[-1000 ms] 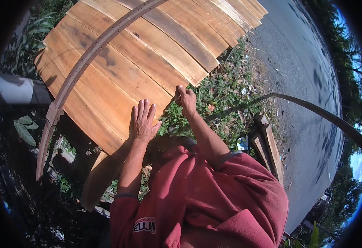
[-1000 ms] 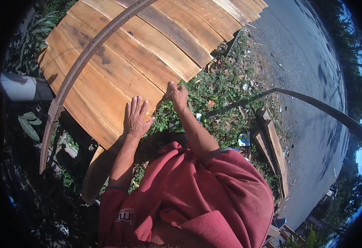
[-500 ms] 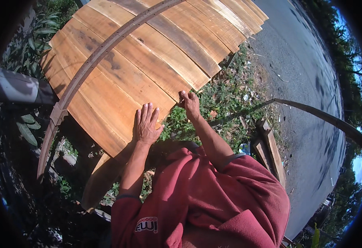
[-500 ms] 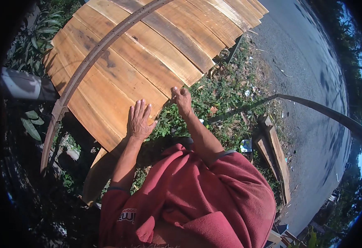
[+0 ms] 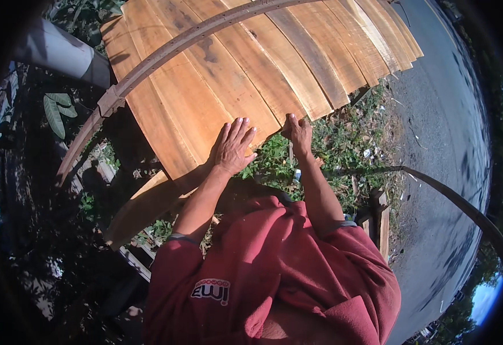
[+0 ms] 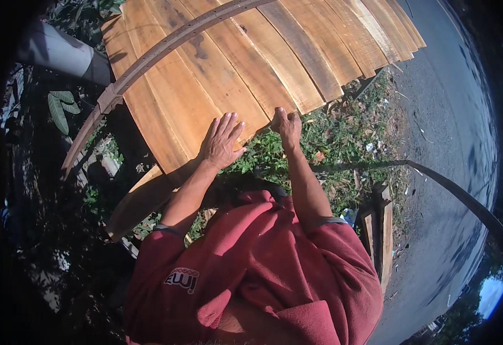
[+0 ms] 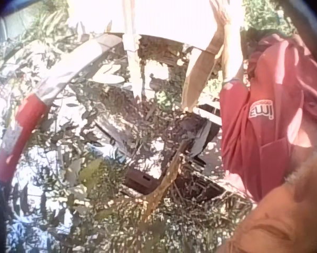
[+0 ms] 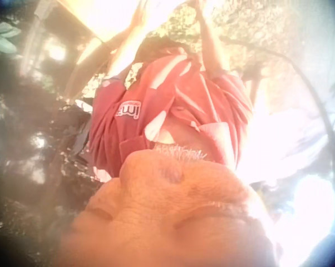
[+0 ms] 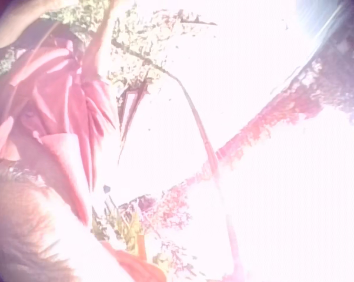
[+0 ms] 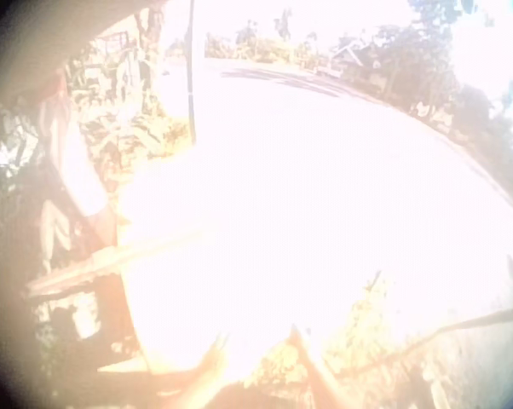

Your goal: The person aligns wood planks on a stand and uses a long metal bar clamp to secure them together, tightening the clamp by turning the handle.

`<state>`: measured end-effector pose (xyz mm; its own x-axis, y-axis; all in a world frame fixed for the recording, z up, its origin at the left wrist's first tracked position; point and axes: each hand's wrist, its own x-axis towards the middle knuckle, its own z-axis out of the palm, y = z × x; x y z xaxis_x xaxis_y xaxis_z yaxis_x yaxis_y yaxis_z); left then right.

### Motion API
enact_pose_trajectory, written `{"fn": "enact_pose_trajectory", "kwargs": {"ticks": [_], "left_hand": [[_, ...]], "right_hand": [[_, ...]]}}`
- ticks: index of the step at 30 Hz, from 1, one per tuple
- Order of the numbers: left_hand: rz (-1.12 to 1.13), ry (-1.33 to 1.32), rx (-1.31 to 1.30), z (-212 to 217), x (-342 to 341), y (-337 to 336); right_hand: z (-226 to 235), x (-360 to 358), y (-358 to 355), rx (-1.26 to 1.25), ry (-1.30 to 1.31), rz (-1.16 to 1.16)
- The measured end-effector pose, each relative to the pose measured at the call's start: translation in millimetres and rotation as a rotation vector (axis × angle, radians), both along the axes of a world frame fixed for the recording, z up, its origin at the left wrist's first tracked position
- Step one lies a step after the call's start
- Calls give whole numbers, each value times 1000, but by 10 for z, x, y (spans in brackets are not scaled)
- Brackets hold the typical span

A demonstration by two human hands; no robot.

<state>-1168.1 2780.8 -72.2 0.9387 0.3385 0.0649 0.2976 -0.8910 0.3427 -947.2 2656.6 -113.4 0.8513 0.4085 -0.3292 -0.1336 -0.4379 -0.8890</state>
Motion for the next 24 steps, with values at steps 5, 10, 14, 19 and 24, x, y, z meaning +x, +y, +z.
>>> {"fn": "enact_pose_trajectory", "kwargs": {"ticks": [5, 10, 14, 19, 24], "left_hand": [[201, -223, -77, 120, -454, 172], [1026, -200, -77, -264, -2033, 581], [1119, -296, -553, -535, -2281, 794], [1143, -286, -548, -856, -2239, 926], [1118, -434, -786, -562, -1927, 911]], "right_hand": [[214, -394, -221, -139, -385, -42], [643, -1124, -259, -153, -971, 669], [615, -1703, 89, -89, -1007, 1205], [385, -2117, 474, -129, -1230, 1289], [287, -2090, 421, -34, -1055, 1192]]}}
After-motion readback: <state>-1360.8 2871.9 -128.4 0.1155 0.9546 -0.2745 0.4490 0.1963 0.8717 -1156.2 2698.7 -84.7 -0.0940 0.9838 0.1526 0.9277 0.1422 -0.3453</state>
